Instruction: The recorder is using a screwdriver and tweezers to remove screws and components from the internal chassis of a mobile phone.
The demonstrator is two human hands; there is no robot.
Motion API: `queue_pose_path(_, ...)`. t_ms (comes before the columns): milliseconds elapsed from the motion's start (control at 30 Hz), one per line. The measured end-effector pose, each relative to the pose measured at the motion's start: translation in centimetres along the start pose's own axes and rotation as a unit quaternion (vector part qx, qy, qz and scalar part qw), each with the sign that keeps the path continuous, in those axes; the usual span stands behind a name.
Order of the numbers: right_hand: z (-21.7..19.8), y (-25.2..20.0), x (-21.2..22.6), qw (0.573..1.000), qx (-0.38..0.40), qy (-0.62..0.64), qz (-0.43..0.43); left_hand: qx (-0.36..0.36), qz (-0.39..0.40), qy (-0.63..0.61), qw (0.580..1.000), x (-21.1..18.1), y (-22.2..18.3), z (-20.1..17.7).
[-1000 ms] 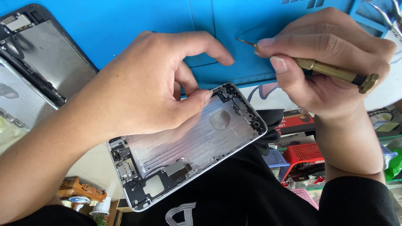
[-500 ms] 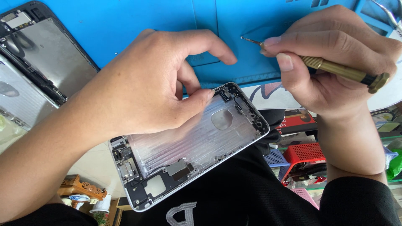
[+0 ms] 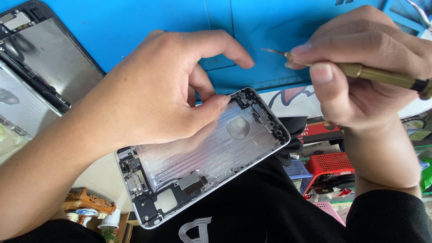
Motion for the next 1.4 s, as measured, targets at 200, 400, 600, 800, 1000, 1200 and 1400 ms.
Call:
queue_pose_path(200,1.2,1.9,0.6,0.985,0.039,0.139,-0.095,-0.004,0.021,-0.016,1.0,0.0,0.2,0.0)
queue_pose_path(400,1.8,3.1,2.3,0.986,0.117,0.096,-0.074,0.019,-0.073,0.007,0.997,-0.2,0.6,0.0)
queue_pose_path(600,1.7,3.8,2.8,0.978,0.199,0.067,0.017,0.019,-0.019,-0.039,0.999,0.1,0.7,0.0)
queue_pose_path(800,1.8,3.1,1.6,0.975,0.201,0.086,-0.034,0.03,-0.048,-0.032,0.998,0.2,0.7,-0.1)
queue_pose_path(1000,1.6,3.2,2.1,0.971,0.227,0.072,0.027,0.031,-0.037,-0.007,0.999,0.2,0.7,-0.1)
queue_pose_path(1200,1.7,3.0,1.9,0.97,0.232,0.074,0.025,0.038,-0.066,-0.011,0.997,0.2,0.9,-0.1)
queue_pose_path(1400,1.6,3.0,2.2,0.966,0.249,0.056,0.053,0.036,-0.06,-0.028,0.997,0.3,0.8,-0.1)
Point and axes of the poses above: each hand's wrist, its own y-axis towards the middle knuckle, its own z-axis out of the palm, x = y × z, the point moved 4 cm from there along y, towards the middle knuckle, and after that the axes turned 3 degrees about -x, right-handed, at the moved point
